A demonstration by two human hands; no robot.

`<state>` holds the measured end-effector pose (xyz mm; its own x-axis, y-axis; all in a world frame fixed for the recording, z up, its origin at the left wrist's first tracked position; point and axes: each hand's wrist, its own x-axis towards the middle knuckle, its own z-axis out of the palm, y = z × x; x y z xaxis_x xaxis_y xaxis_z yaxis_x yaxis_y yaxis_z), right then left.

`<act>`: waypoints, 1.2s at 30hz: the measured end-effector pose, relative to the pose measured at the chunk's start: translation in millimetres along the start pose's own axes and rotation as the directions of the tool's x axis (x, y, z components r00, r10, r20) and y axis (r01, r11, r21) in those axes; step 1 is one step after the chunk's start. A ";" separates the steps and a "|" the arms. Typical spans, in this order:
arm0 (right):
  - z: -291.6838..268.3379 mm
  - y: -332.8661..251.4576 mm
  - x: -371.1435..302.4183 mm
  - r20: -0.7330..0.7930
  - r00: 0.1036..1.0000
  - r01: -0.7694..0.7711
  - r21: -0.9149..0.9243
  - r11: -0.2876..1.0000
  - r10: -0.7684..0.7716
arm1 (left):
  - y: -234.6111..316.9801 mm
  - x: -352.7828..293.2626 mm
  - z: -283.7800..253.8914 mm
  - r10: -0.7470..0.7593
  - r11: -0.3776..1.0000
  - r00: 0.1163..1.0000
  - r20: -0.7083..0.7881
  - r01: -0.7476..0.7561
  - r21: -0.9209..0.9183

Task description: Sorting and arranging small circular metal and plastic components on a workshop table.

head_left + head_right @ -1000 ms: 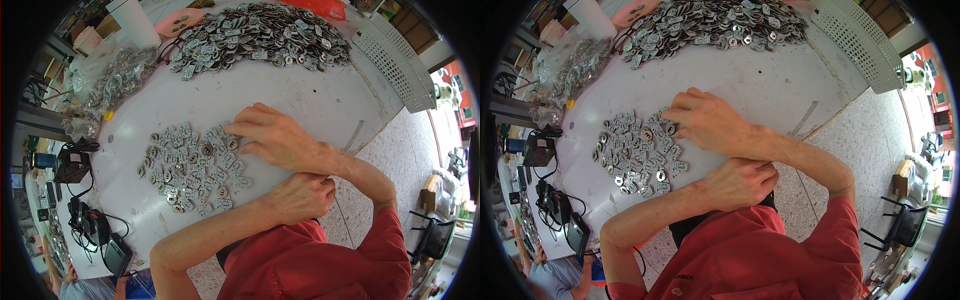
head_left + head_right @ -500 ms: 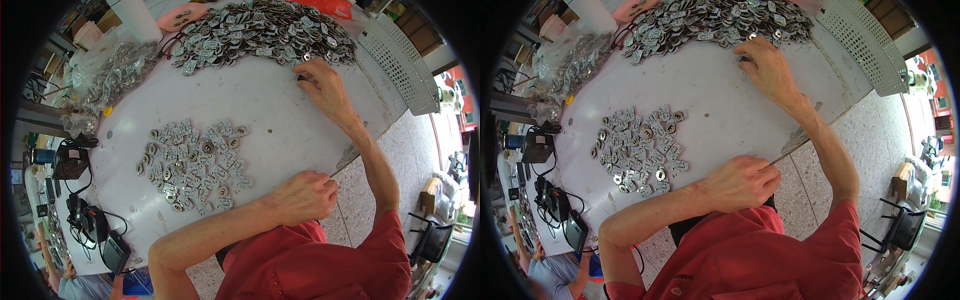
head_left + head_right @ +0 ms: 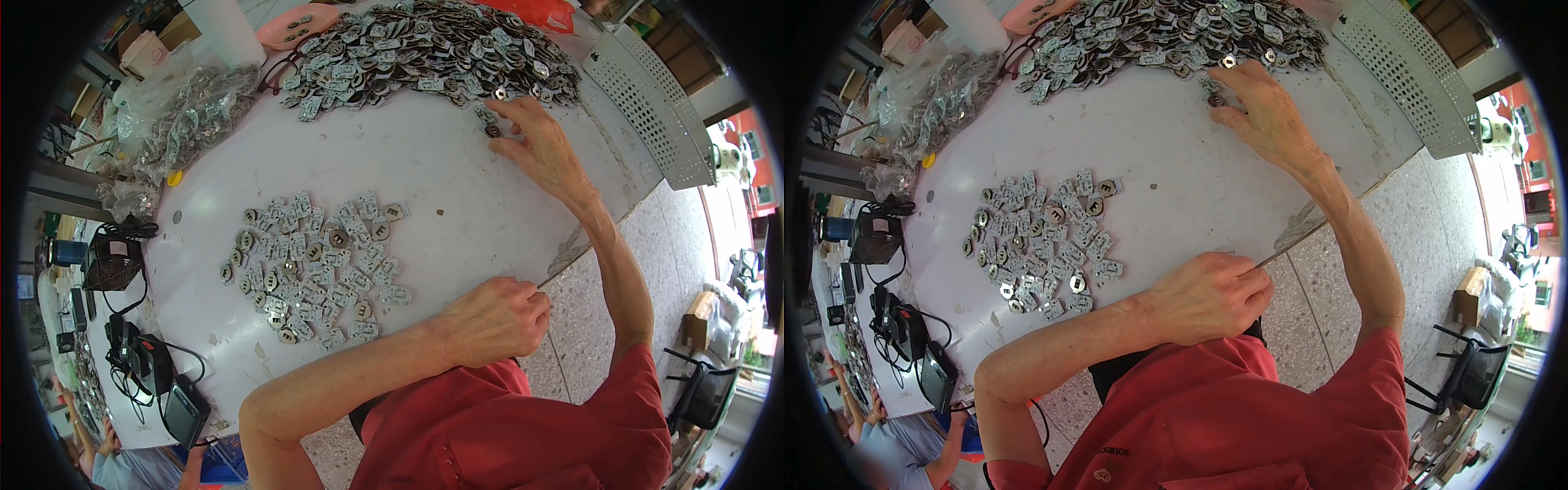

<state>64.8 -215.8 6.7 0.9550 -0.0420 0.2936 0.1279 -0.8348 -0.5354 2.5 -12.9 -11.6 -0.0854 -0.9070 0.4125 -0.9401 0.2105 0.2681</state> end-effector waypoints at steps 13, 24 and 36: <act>38.2 -62.6 -30.0 0.033 0.967 0.248 0.103 0.963 -0.253 | 0.4 0.4 0.8 -0.015 1.000 1.000 0.008 0.015 0.013; 30.2 -33.0 22.9 0.007 0.980 0.199 0.011 0.980 -0.199 | 0.4 -2.3 4.9 -0.033 0.999 0.999 -0.010 0.033 0.029; 9.0 0.6 3.6 -0.051 0.998 0.020 -0.061 0.998 -0.024 | 0.2 -0.2 3.1 -0.012 1.000 1.000 -0.015 0.012 0.022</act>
<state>70.6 -211.5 0.3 0.9370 -0.0501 0.3457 0.1308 -0.8674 -0.4801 1.3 -13.8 -14.4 -0.0694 -0.9036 0.4227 -0.9482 0.1914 0.2534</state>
